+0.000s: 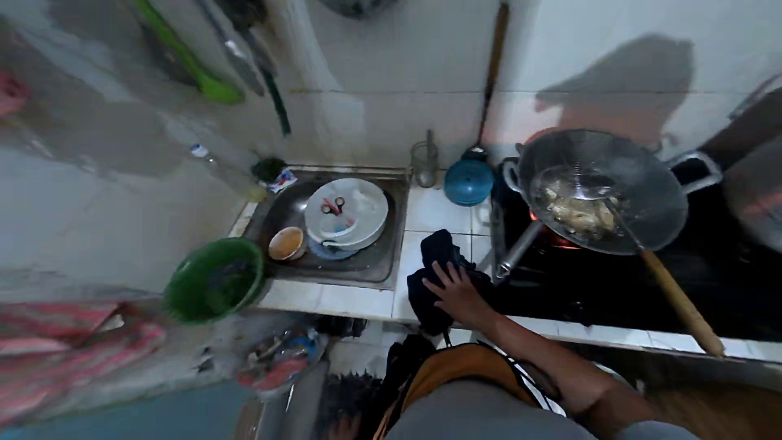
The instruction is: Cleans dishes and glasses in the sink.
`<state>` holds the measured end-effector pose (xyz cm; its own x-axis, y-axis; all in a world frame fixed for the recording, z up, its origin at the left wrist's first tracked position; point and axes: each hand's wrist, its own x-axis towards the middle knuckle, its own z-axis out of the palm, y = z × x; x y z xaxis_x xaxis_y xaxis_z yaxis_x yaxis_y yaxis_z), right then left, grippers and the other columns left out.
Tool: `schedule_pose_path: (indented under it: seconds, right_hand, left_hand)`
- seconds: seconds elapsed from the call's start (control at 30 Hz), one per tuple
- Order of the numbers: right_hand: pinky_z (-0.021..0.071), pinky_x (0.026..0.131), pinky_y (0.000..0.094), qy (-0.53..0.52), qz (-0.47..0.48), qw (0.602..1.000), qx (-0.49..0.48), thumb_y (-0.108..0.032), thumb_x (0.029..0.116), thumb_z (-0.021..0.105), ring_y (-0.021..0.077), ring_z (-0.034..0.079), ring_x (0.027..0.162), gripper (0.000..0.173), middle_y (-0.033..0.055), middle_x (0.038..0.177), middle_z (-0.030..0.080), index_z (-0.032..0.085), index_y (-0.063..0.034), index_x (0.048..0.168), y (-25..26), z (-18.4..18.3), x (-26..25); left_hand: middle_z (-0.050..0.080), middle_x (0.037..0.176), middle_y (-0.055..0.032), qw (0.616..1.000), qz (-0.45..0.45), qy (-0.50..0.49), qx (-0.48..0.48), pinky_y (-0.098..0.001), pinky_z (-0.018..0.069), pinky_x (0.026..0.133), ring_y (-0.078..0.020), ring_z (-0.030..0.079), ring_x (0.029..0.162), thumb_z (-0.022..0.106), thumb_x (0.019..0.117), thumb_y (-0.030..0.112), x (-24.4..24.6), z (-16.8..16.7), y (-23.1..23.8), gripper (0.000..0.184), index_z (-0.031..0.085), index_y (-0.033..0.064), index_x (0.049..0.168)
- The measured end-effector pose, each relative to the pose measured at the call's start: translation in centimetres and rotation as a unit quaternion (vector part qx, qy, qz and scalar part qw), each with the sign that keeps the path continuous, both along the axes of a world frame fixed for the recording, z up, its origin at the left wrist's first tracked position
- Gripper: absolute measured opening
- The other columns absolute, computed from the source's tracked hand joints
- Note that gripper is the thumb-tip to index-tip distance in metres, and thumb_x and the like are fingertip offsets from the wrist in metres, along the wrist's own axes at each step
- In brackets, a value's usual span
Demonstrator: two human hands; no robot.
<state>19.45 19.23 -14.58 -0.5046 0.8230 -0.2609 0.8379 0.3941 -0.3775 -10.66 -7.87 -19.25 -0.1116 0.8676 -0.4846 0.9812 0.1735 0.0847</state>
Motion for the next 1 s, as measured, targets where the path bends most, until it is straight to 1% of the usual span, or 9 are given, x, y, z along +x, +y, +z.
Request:
schedule_pose_path:
  seconds: [0.07,0.23,0.27,0.37,0.53,0.7,0.8,0.9,1.0]
  right_hand:
    - [0.0163,0.12,0.0734,-0.001,-0.044,0.997,0.066,-0.014,0.103,0.056,0.0515,0.026,0.151,0.052,0.0212,0.166,0.031,0.051,-0.0252,0.153,1.1,-0.8,0.7]
    - [0.0016,0.119,0.0763,-0.109,-0.15,0.982,0.038,-0.01,0.0993,0.056,0.0575,0.009,0.153,0.056,0.0359,0.164,0.019,0.049,-0.0153,0.154,4.7,3.2,0.1]
    - [0.0067,0.12,0.0743,-0.105,-0.145,0.983,0.034,-0.015,0.0983,0.059,0.0567,0.012,0.152,0.055,0.0352,0.163,0.021,0.051,-0.0147,0.153,5.2,4.8,-1.2]
    - [0.0384,0.111,0.0633,-0.053,-0.086,0.995,0.019,-0.025,0.1025,0.06,0.0484,0.04,0.143,0.046,0.0265,0.156,0.043,0.057,-0.0124,0.147,6.5,9.6,-7.3]
    - [0.0446,0.11,0.0553,0.095,0.092,0.99,-0.057,-0.026,0.1059,0.057,0.0363,0.058,0.13,0.038,0.0183,0.138,0.063,0.063,-0.0124,0.141,10.6,11.8,-23.1]
    - [0.055,0.097,0.0536,0.2,0.158,0.967,-0.013,-0.012,0.1029,0.058,0.0327,0.069,0.108,0.026,0.0174,0.12,0.071,0.073,-0.0088,0.124,15.7,7.0,-39.5]
    - [0.0515,0.101,0.056,0.245,0.025,0.969,-0.035,-0.013,0.101,0.062,0.039,0.064,0.119,0.04,0.0246,0.134,0.062,0.06,-0.0037,0.14,20.7,6.9,-45.5]
    - [0.045,0.109,0.0593,0.289,-0.109,0.951,-0.028,-0.011,0.0879,0.078,0.0457,0.051,0.133,0.081,0.0307,0.147,0.048,0.036,-0.0009,0.156,28.5,5.5,-49.2]
    - [0.0366,0.118,0.0575,0.306,-0.131,0.942,-0.048,-0.01,0.0803,0.086,0.0428,0.037,0.147,0.112,0.0275,0.162,0.031,0.012,-0.0068,0.165,33.6,3.8,-52.2]
  left_hand:
    - [0.048,0.151,-0.027,0.99,0.024,-0.006,-0.138,-0.0616,0.0332,0.114,-0.048,0.044,0.139,0.053,0.106,0.026,0.2,2.2,3.0,0.046,0.052,0.009,0.149]
    - [0.051,0.148,-0.0252,0.987,0.088,0.006,-0.137,-0.0623,0.0333,0.113,-0.0471,0.045,0.139,0.049,0.1074,0.019,-3.0,-0.2,3.9,0.04,0.055,0.0081,0.145]
    - [0.051,0.149,-0.0247,0.984,0.109,0.0,-0.141,-0.0623,0.0332,0.113,-0.0469,0.045,0.139,0.048,0.1077,0.018,-4.0,-0.4,4.2,0.04,0.055,0.0083,0.146]
    - [0.049,0.151,-0.0222,0.971,0.184,-0.031,-0.149,-0.0595,0.0357,0.114,-0.0429,0.044,0.141,0.053,0.1051,0.019,-7.5,2.3,6.8,0.043,0.053,0.0096,0.147]
    - [0.059,0.139,-0.023,0.961,0.212,-0.112,0.135,-0.0588,0.0438,0.109,-0.0421,0.055,0.131,0.054,0.1032,0.016,-15.5,7.4,12.9,0.038,0.061,0.0033,0.138]
    - [0.067,0.125,-0.0216,0.916,0.127,-0.091,0.37,-0.0581,0.0512,0.098,-0.0418,0.064,0.118,0.056,0.101,0.017,-22.6,8.4,17.2,0.03,0.07,0.0038,0.124]
    - [0.069,0.122,-0.0203,0.897,0.145,-0.09,0.408,-0.0575,0.0526,0.097,-0.0405,0.066,0.115,0.057,0.0983,0.016,-25.5,9.1,16.5,0.029,0.072,0.0036,0.119]
    - [0.07,0.119,-0.021,0.888,0.184,-0.07,0.416,-0.0585,0.0536,0.095,-0.0421,0.067,0.113,0.056,0.0978,0.019,-27.0,8.3,13.3,0.03,0.073,0.0036,0.117]
    - [0.07,0.119,-0.0221,0.894,0.262,-0.08,0.355,-0.0586,0.0535,0.095,-0.0431,0.066,0.112,0.06,0.0956,0.016,-26.9,7.1,9.6,0.028,0.074,0.0024,0.116]
